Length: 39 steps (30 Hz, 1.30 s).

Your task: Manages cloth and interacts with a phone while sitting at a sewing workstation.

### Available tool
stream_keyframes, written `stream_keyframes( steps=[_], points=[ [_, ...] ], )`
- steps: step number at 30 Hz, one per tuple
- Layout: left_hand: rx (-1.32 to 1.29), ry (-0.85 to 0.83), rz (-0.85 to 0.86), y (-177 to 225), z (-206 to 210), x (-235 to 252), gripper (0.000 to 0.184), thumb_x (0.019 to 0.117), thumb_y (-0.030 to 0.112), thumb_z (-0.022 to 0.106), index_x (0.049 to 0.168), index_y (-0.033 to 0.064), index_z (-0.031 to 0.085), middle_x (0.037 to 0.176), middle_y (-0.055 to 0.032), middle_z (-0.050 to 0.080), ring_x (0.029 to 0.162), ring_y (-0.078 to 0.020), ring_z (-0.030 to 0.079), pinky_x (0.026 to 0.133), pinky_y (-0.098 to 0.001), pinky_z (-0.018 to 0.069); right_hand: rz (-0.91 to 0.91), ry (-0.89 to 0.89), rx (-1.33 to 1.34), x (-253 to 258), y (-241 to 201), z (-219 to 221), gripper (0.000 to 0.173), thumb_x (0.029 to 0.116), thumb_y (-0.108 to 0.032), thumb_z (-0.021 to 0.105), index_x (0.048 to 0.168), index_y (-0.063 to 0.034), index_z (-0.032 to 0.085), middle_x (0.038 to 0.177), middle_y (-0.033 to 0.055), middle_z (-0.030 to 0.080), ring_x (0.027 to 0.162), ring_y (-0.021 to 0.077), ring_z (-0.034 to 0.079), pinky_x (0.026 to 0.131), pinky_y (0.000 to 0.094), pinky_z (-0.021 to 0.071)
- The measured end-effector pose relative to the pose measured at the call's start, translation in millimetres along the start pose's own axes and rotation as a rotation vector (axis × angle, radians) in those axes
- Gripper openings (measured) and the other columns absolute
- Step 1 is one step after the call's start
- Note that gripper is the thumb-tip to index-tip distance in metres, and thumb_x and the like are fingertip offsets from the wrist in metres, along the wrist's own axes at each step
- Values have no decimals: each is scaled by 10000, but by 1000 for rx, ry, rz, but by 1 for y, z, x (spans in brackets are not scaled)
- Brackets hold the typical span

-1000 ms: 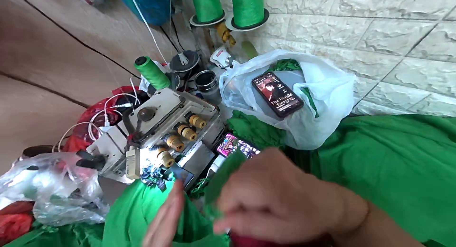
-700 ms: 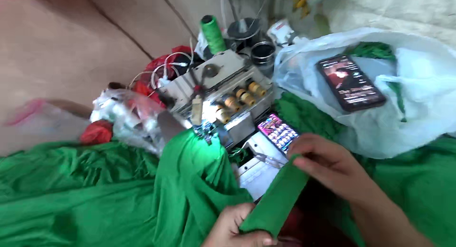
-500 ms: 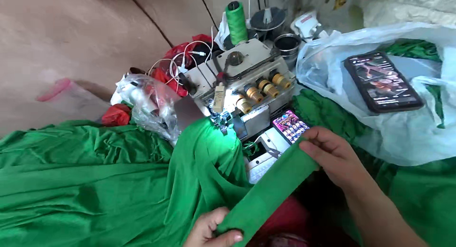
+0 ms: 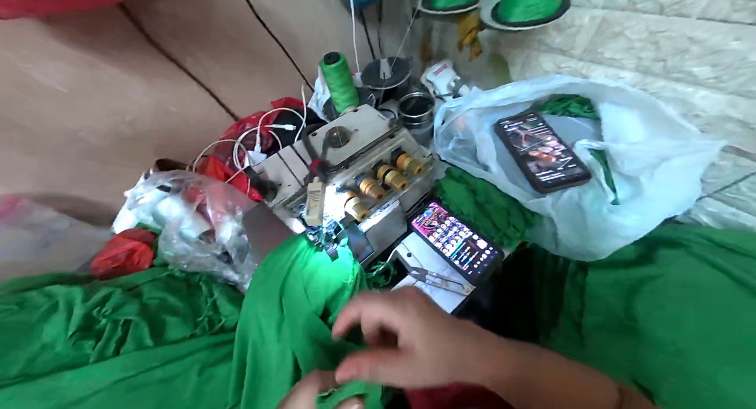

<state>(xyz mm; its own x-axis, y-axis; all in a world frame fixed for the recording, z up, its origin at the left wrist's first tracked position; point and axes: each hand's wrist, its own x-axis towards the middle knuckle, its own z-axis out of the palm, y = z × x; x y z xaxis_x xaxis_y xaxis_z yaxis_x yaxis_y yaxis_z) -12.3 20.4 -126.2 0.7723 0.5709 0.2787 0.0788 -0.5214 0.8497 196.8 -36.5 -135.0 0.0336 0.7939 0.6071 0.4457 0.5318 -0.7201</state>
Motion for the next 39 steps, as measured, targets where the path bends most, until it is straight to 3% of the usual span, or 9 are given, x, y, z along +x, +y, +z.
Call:
stream_keyframes(
  steps=[5,9,14,21,26,30,33,36,39],
  points=[
    [-17,8,81,-15,-2,14,171,1042,305,595,1060,162,688,1177,94,701,1241,-38,597,1087,-312,495,500,-28,-398,41,29,-5,633,994,-629,482,1013,-33,694,705,99,640,680,269,659,618,486,504],
    [160,74,129,-37,-6,35,248,1055,321,560,940,109,621,1315,3,663,1440,-144,444,1224,-392,342,609,-153,-411,59,23,0,501,1019,-515,537,1054,-35,675,845,134,687,841,297,695,707,493,517],
    [323,54,92,-52,-15,37,298,1050,287,557,917,32,633,1240,-119,697,1405,-171,490,1231,-418,294,616,-147,-324,47,33,-17,303,1057,-249,490,1051,-15,682,853,141,670,830,284,663,735,487,503],
    [302,23,96,-54,-19,35,288,1048,326,568,927,77,648,1219,-59,710,1405,-149,486,1237,-422,284,736,-156,-402,40,36,-8,654,968,-657,523,1171,-54,677,877,131,705,871,304,698,759,523,528],
    [323,41,111,-57,-21,32,292,1046,360,562,901,122,650,1188,-11,727,1392,-137,505,1230,-404,306,630,-57,-336,46,45,-1,365,1064,-284,460,1007,-14,699,883,152,702,869,298,695,740,512,518],
    [310,54,132,-64,-23,31,275,1050,387,549,922,164,648,1205,43,719,1393,-116,499,1232,-401,304,554,-2,-382,25,59,-10,359,1061,-271,473,1016,-5,710,838,145,699,806,284,687,728,484,527],
    [280,80,138,-63,-23,30,249,1044,380,560,939,180,666,1191,58,723,1389,-127,508,1237,-416,303,571,16,-375,-1,50,-13,407,1063,-362,497,1220,-24,661,926,124,708,803,268,694,721,469,563],
    [242,113,127,-46,-11,25,186,1021,334,617,1011,175,714,1073,73,726,1250,-48,588,1119,-282,443,329,39,-86,-27,30,-5,535,1020,-450,537,1314,-12,631,1181,145,677,838,160,660,683,321,561],
    [124,122,100,-27,13,18,171,984,255,676,1115,149,649,974,99,694,935,64,640,850,-135,538,147,-21,150,-35,16,3,410,1020,-327,604,1217,25,675,1106,151,694,859,115,644,724,236,535]
  ],
)
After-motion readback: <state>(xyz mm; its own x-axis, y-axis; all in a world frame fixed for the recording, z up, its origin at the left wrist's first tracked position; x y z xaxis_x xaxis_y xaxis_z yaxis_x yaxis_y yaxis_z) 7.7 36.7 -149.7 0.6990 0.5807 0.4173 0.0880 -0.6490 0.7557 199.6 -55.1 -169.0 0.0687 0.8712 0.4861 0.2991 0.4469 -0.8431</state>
